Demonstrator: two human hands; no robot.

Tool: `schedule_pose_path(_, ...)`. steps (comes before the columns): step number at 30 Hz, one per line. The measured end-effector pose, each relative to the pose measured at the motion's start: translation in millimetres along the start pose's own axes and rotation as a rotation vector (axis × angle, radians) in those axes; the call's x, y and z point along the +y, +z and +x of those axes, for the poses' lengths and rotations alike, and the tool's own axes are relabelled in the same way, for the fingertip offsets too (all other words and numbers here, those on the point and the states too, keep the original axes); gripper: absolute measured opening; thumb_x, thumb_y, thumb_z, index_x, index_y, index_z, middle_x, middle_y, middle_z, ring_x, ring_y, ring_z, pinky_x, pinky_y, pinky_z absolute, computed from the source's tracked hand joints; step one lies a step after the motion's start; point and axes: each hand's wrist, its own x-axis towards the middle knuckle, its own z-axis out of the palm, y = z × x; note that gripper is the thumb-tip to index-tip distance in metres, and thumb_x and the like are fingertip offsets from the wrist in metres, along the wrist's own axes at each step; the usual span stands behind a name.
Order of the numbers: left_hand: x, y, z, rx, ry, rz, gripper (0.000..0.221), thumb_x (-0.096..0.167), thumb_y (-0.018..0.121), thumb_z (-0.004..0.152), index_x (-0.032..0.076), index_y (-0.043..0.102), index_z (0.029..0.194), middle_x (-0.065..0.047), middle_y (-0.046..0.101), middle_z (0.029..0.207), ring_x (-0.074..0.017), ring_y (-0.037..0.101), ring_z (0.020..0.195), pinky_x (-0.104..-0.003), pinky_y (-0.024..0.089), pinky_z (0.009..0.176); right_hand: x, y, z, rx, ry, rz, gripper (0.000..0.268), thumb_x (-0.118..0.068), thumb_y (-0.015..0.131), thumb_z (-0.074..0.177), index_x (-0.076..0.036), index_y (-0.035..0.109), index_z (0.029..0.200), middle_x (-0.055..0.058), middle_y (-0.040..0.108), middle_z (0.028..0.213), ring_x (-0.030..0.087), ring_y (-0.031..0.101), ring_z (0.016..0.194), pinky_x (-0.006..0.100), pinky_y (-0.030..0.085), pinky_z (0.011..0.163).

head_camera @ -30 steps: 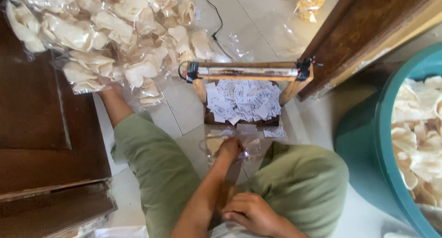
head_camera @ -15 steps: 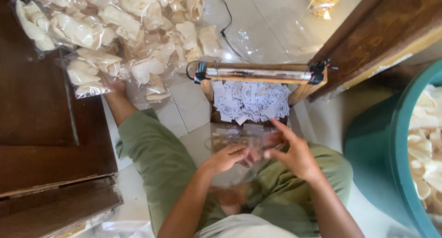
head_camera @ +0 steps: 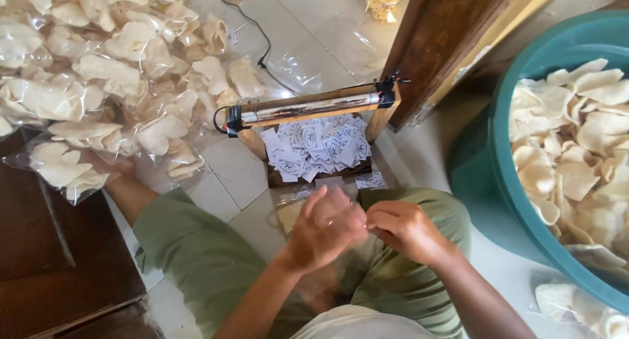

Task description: Filling small plastic bags with crackers and sealing them using a manual heat sealer

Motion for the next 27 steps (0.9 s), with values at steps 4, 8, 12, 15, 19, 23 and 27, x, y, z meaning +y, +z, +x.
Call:
schedule_pose_path(4, 18.3, -30.6, 15.7, -0.165, 0.372, 0.412, 0.021, 0.018, 0.079, 0.094, 0.027, 0.068, 0.110, 0.008, 0.067, 0.082, -0.0115, 0.059, 0.107, -0.044, 0.024, 0.123, -4.4, -34.0, -12.1, -0.168, 0.032, 0.091, 0.025, -0.002, 0.082, 0.069, -0.008, 0.069, 0.090, 0.002, 0.075, 0.099, 0.017, 0.074, 0.076, 0.030, 0.058, 0.065)
schedule_pose_path(8, 38.1, -73.1, 32.8, -0.209, 0.088, 0.286, 0.012, 0.007, 0.084, 0.075, 0.012, 0.074, 0.079, 0.003, 0.066, 0.084, -0.0182, 0.066, 0.095, -0.045, 0.047, 0.106, 79.0, -111.7, -49.6, -0.099, 0.224, -0.169, 0.013, -0.012, 0.067, 0.085, -0.015, 0.075, 0.095, 0.005, 0.065, 0.140, 0.025, 0.061, 0.132, 0.039, 0.052, 0.103)
schedule_pose_path(12, 35.4, -86.9, 12.7, -0.109, 0.004, 0.287, 0.011, 0.006, 0.080, 0.077, 0.006, 0.070, 0.081, -0.002, 0.067, 0.095, -0.0230, 0.069, 0.093, -0.037, 0.054, 0.077, 252.4, -176.6, -65.3, 0.209, 0.503, -0.381, 0.040, 0.014, 0.052, 0.108, 0.003, 0.071, 0.140, 0.014, 0.074, 0.108, 0.027, 0.068, 0.093, 0.037, 0.052, 0.083)
schedule_pose_path(15, 32.5, -86.1, -6.2, -0.100, -0.076, 0.349, 0.009, 0.009, 0.078, 0.079, 0.008, 0.069, 0.077, 0.000, 0.070, 0.101, -0.0186, 0.069, 0.093, -0.034, 0.053, 0.080, 372.4, -185.3, -79.1, -0.093, 0.589, -0.856, 0.100, -0.042, 0.084, 0.073, 0.006, 0.051, 0.153, 0.036, 0.065, 0.128, 0.053, 0.068, 0.107, 0.057, 0.056, 0.089)
schedule_pose_path(19, 35.6, -91.2, -20.1, -0.046, -0.144, 0.324, 0.008, 0.011, 0.075, 0.080, 0.009, 0.068, 0.080, -0.001, 0.070, 0.103, -0.0225, 0.067, 0.098, -0.036, 0.052, 0.084, 435.0, -150.1, -75.3, -0.299, 0.859, -0.966, 0.143, -0.062, 0.084, 0.049, -0.035, 0.005, 0.165, 0.024, -0.001, 0.173, 0.053, 0.006, 0.154, 0.079, 0.019, 0.108)
schedule_pose_path(23, 25.4, -90.8, -38.5, -0.029, -0.188, 0.394, 0.008, 0.012, 0.077, 0.078, 0.010, 0.070, 0.081, 0.000, 0.071, 0.099, -0.0212, 0.069, 0.091, -0.033, 0.053, 0.079, 505.7, -146.0, -92.9, -0.315, 0.927, -1.047, 0.152, -0.072, 0.092, 0.038, -0.045, 0.011, 0.164, 0.011, 0.020, 0.173, 0.051, 0.018, 0.155, 0.082, 0.010, 0.114)
schedule_pose_path(27, 21.7, -86.9, -36.7, -0.055, -0.210, 0.387, 0.009, 0.011, 0.077, 0.077, 0.009, 0.069, 0.081, 0.000, 0.072, 0.100, -0.0200, 0.067, 0.090, -0.032, 0.053, 0.078, 478.6, -155.5, -85.6, -0.374, 0.870, -1.154, 0.158, -0.091, 0.082, 0.030, -0.045, 0.015, 0.165, 0.008, 0.032, 0.170, 0.045, 0.030, 0.154, 0.081, 0.022, 0.114)
